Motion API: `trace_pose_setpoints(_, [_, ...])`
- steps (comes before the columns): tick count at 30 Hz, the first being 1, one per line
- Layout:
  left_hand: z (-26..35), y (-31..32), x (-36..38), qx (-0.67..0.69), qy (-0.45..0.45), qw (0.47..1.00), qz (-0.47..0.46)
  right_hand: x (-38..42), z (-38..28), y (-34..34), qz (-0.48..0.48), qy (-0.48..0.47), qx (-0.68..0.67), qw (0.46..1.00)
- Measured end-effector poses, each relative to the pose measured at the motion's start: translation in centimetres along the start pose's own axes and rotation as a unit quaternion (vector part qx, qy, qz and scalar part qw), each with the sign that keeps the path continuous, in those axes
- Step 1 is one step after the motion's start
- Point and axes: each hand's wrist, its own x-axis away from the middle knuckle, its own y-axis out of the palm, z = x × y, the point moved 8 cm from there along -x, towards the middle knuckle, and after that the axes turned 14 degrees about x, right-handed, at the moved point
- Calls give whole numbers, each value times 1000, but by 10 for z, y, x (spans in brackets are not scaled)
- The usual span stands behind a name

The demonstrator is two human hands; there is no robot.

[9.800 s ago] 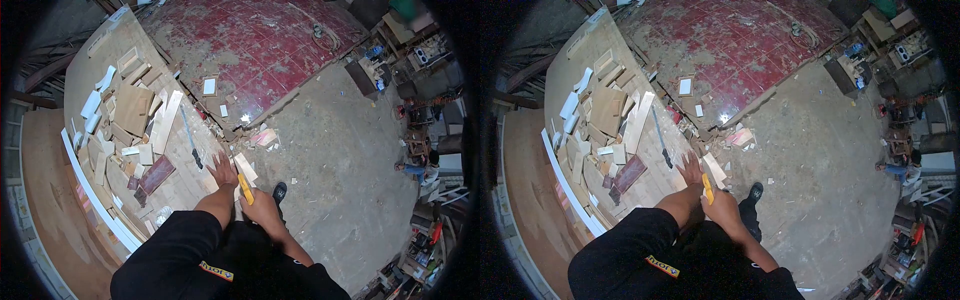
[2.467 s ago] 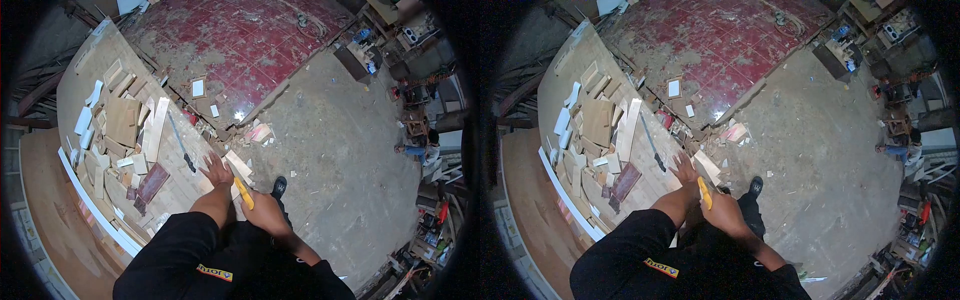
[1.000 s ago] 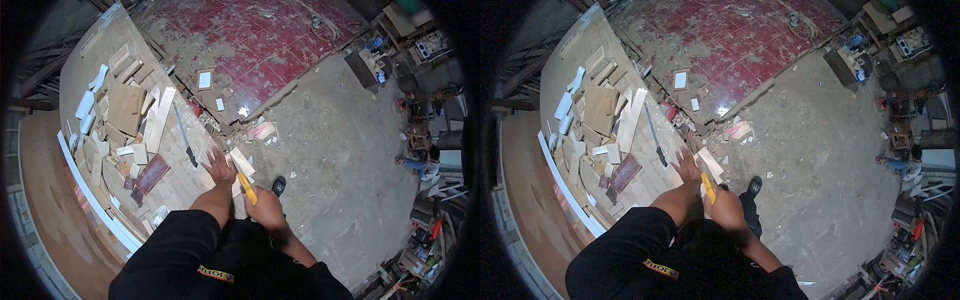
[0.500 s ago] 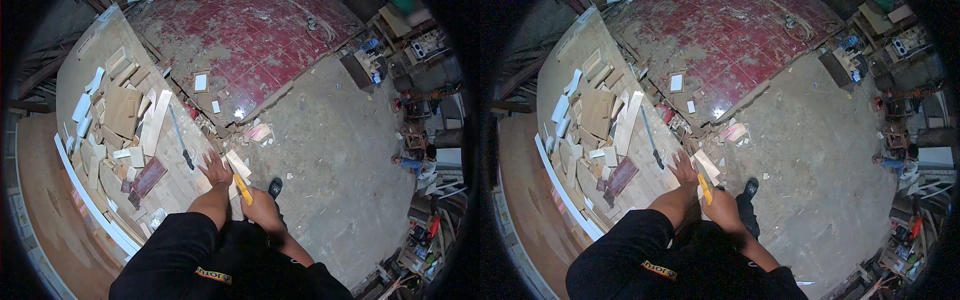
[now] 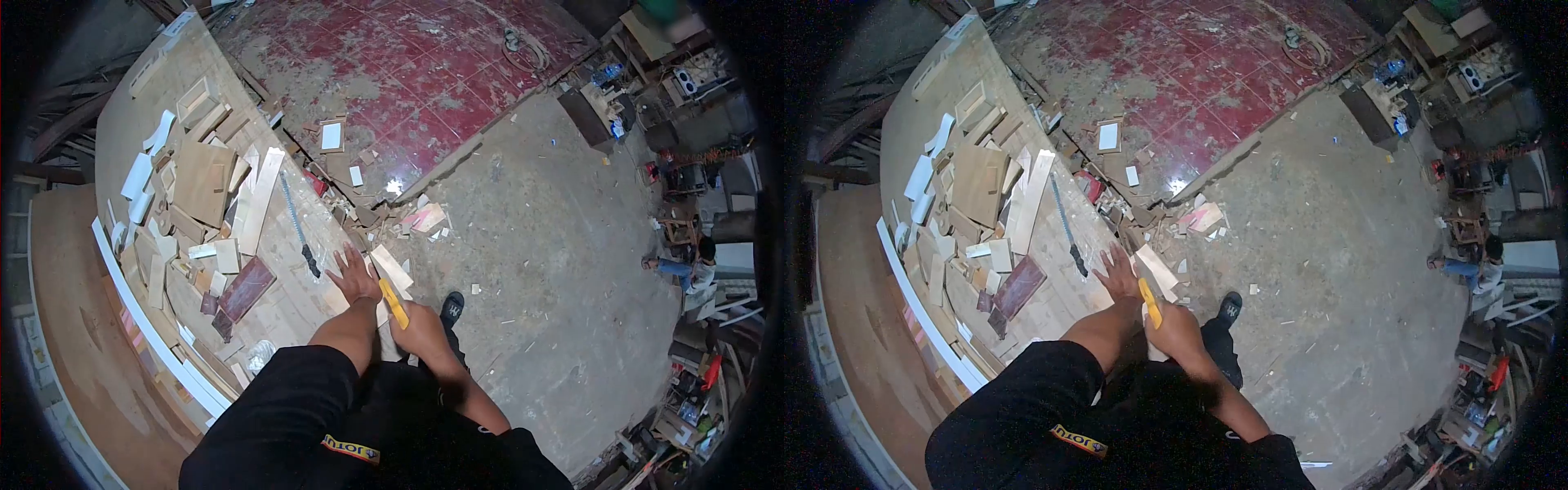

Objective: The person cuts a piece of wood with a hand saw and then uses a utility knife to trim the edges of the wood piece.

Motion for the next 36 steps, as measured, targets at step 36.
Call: trace_pose_setpoints(36, [6,-4,7,15,21,998,58,10,9,-5,27,-3,6,1000])
